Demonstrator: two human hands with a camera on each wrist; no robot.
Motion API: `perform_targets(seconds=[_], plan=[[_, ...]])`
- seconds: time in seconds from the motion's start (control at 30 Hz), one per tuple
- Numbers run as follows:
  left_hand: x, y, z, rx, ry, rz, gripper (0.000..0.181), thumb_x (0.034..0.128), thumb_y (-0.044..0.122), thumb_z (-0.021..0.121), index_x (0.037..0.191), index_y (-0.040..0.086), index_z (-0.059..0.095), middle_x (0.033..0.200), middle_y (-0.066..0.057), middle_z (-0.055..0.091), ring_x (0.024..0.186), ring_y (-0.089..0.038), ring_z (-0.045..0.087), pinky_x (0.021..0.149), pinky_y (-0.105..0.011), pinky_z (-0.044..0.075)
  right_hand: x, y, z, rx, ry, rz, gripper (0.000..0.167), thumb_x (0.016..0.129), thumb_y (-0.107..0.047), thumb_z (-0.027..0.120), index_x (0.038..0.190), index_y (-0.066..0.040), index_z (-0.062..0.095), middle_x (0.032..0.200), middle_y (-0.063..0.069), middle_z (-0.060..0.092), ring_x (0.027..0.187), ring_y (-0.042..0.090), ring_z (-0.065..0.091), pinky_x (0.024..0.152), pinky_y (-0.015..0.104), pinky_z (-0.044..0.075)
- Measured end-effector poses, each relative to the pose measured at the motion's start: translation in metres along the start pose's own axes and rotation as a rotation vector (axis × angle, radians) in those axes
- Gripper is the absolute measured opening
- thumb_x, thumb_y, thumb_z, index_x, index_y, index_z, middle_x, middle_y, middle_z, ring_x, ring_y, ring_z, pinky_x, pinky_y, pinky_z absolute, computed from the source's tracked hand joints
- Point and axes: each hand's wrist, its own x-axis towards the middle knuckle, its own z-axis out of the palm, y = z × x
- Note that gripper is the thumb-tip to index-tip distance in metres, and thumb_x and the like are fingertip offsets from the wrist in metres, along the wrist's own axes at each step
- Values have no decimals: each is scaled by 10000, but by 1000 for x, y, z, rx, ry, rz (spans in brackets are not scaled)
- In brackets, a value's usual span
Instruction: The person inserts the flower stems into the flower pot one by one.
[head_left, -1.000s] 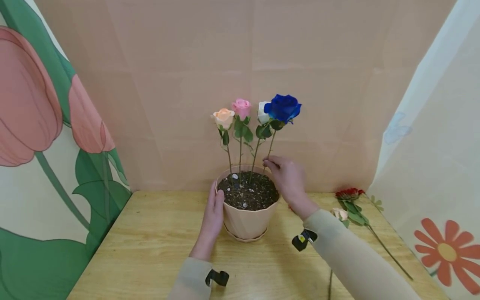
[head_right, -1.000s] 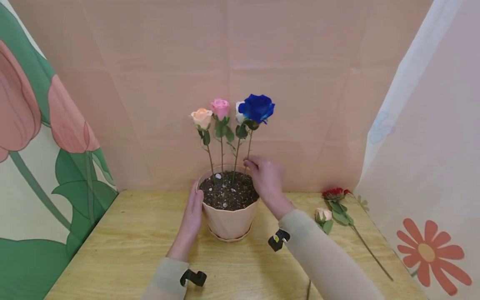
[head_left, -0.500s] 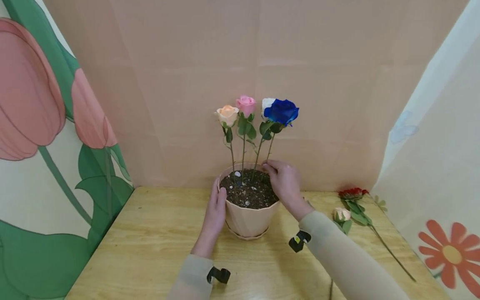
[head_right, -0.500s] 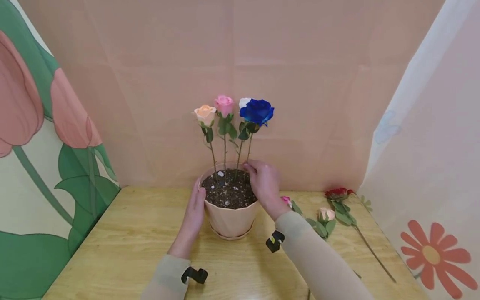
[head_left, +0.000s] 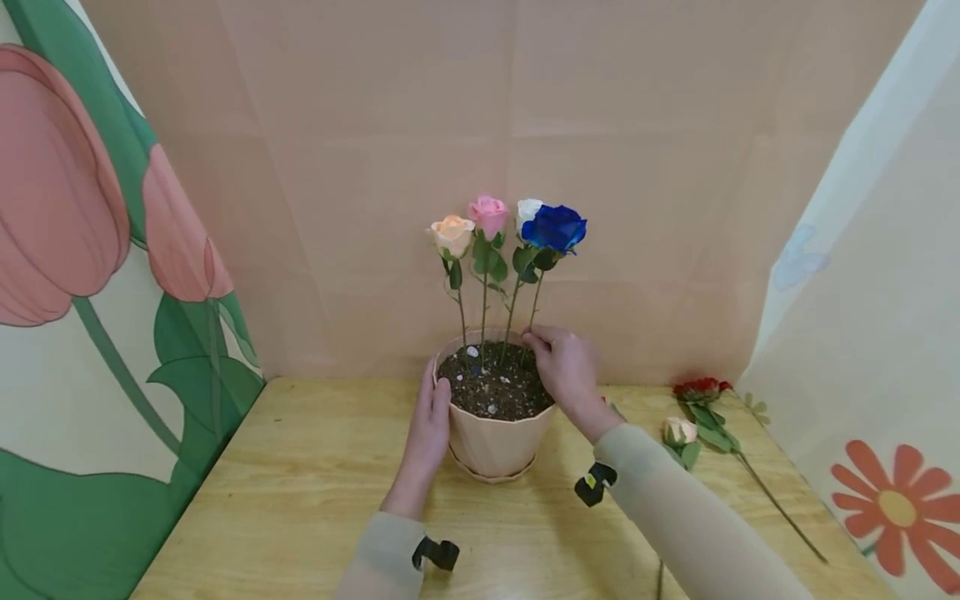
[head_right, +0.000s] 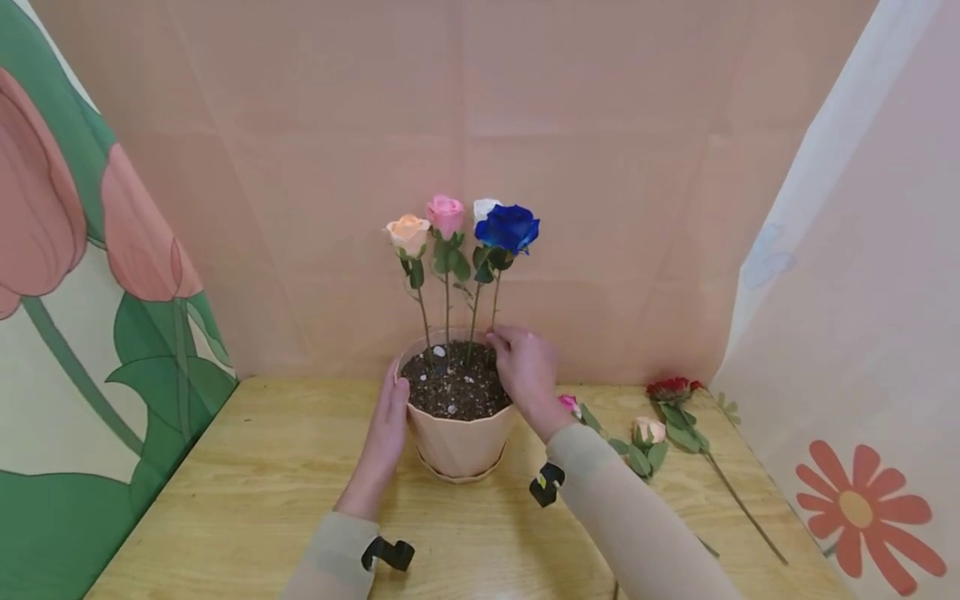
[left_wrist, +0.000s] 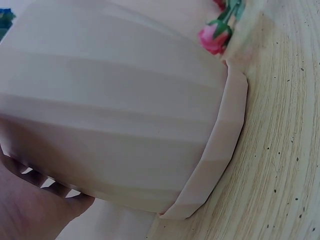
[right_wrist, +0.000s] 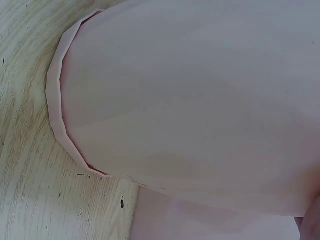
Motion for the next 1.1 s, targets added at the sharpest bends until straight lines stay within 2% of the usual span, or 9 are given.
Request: perform_targets(seconds=[0.2,0.3,0.53,0.8,0.97,1.1], plan=[[0,-3,1,10,4,-1,640,1211,486,353,1790,267,189,1826,-102,195,1652,-390,224,1334,-611,166,-3,3,2,18,24,-10,133,1045,-182,799,957,-118,874,933,76,834,760,313,769,668,541,577],[-2,-3,2,15,1,-3,641,1211,489,349,1790,268,184,1827,-101,191,1652,-391,225,1334,-610,168,-5,4,2,25,31,-4,133,1042,-181,803,944,-121,870,919,70,831,754,307,764,668,536,575],[-3,-2,3,10,-9,4,629,1217,466,351,1791,275,180,1828,-97,191,1651,-393,227,1332,-615,178,-9,1,-2,56,12,82,184,1087,-239,749,1059,-114,882,1018,63,841,803,289,756,696,508,565],[-4,-2,3,1,7,-3,653,1204,521,351,1789,275,196,1825,-110,199,1647,-410,234,1329,-627,178,-12,-5,-6,37,-7,164,243,1094,-295,739,1241,-150,867,1191,95,823,1054,353,790,853,574,627],[-2,-4,4,-6,21,20,675,1204,514,363,1785,201,220,1816,-154,215,1649,-413,225,1336,-610,173,-12,-5,-9,47,-8,187,292,1103,-335,722,1275,-138,851,1208,100,820,1039,345,787,828,564,621],[0,-5,3,2,26,13,678,1200,526,367,1786,220,219,1816,-141,222,1651,-398,227,1336,-600,181,-10,-4,-13,78,-14,212,341,1103,-388,715,1299,-138,839,1215,86,820,1033,322,785,839,552,617]])
